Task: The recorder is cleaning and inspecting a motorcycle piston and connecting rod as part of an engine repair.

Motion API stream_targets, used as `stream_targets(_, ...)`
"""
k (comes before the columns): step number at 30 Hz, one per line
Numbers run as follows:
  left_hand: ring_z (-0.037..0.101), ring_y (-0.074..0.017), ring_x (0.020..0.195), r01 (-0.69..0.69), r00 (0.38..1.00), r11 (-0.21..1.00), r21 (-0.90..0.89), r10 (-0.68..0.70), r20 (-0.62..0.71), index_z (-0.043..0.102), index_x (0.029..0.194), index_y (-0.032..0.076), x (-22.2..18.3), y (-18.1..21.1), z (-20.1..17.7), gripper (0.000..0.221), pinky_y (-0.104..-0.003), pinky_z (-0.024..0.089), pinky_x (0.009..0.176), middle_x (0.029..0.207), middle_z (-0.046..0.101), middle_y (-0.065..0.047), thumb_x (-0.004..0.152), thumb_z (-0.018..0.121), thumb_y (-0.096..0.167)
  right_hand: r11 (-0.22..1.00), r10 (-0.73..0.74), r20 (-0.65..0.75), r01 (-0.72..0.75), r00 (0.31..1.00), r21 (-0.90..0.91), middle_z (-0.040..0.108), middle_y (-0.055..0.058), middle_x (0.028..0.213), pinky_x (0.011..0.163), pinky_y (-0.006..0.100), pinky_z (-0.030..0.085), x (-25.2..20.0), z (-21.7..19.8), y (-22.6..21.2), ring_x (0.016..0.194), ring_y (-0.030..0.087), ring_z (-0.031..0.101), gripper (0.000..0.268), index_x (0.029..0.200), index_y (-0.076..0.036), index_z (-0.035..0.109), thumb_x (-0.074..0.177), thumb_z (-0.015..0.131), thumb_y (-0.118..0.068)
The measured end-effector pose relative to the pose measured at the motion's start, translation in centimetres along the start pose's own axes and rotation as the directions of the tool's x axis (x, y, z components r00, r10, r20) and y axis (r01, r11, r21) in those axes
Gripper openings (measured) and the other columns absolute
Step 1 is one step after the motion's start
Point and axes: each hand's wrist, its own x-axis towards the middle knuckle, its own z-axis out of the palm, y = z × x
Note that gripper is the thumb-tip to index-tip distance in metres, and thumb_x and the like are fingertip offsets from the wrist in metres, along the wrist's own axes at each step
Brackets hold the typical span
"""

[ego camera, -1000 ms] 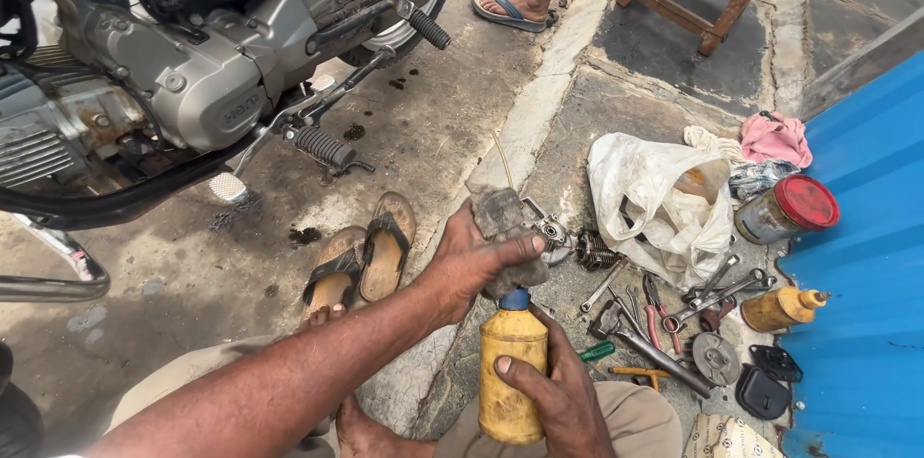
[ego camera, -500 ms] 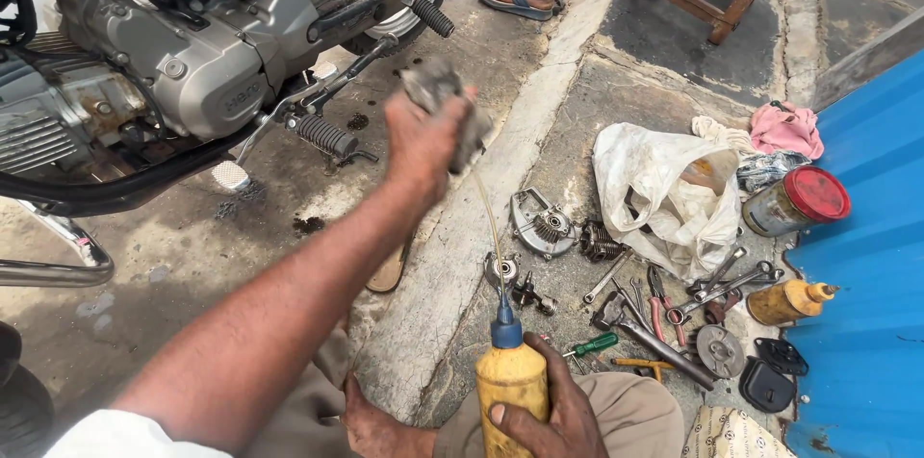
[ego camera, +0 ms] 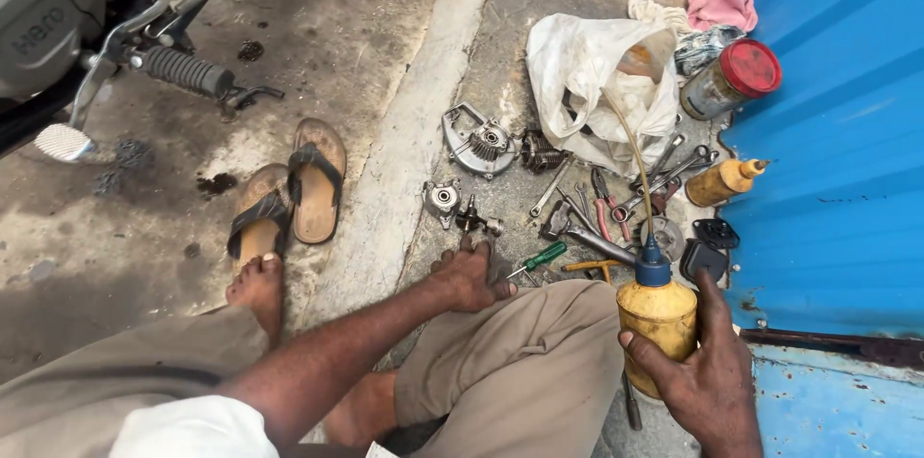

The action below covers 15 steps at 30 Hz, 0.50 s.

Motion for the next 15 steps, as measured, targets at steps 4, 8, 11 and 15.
stream_targets(4,0.052,-0.0389,0.136,0.055,0.987,0.993,0.109,-0.070,0.143,0.060,0.131,-0.003,0.5,1.9,-1.4,0.051,-0.060,0.033,0.119,0.143,0.056,-0.027,0.107,0.056,0.042,0.985,0.145,0.022,-0.142,0.989,-0.099,0.062,0.031,0.128,0.096,0.048,0.055,0.2,-0.7,2.1,0.114,0.038,0.068,0.111,0.153,0.002,0.033,0.064,0.089,-0.031)
stream_targets(8,0.038,-0.0461,0.140,-0.074,0.916,0.816,0.574,0.282,-0.284,0.057,0.134,-0.004,10.6,-3.7,3.0,0.063,-0.063,0.038,0.105,0.158,0.030,-0.029,0.076,0.079,0.006,0.965,0.166,0.067,-0.148,0.984,-0.214,0.064,0.026,0.127,0.100,0.049,0.054,0.2,-1.0,2.8,0.118,0.038,0.067,0.100,0.145,-0.002,0.044,0.065,0.093,-0.035)
stream_targets(11,0.030,-0.0482,0.145,-0.118,0.930,0.687,0.717,0.330,-0.163,0.062,0.124,-0.003,10.8,-2.2,0.8,0.049,-0.065,0.033,0.106,0.161,0.024,-0.029,0.079,0.078,0.008,0.969,0.037,0.075,-0.017,0.997,-0.245,0.056,0.027,0.132,0.101,0.050,0.050,0.1,-1.5,3.4,0.123,0.041,0.059,0.098,0.141,0.001,0.045,0.061,0.092,-0.032)
stream_targets(15,0.031,-0.0418,0.147,-0.129,0.980,0.702,0.701,0.198,-0.018,0.064,0.122,-0.004,8.4,-0.1,-1.8,0.046,-0.061,0.027,0.113,0.160,0.031,-0.029,0.082,0.077,0.013,0.966,0.020,0.054,-0.005,0.998,-0.260,0.051,0.023,0.139,0.105,0.049,0.050,-0.8,-2.8,4.4,0.131,0.039,0.056,0.094,0.137,0.001,0.049,0.061,0.094,-0.033)
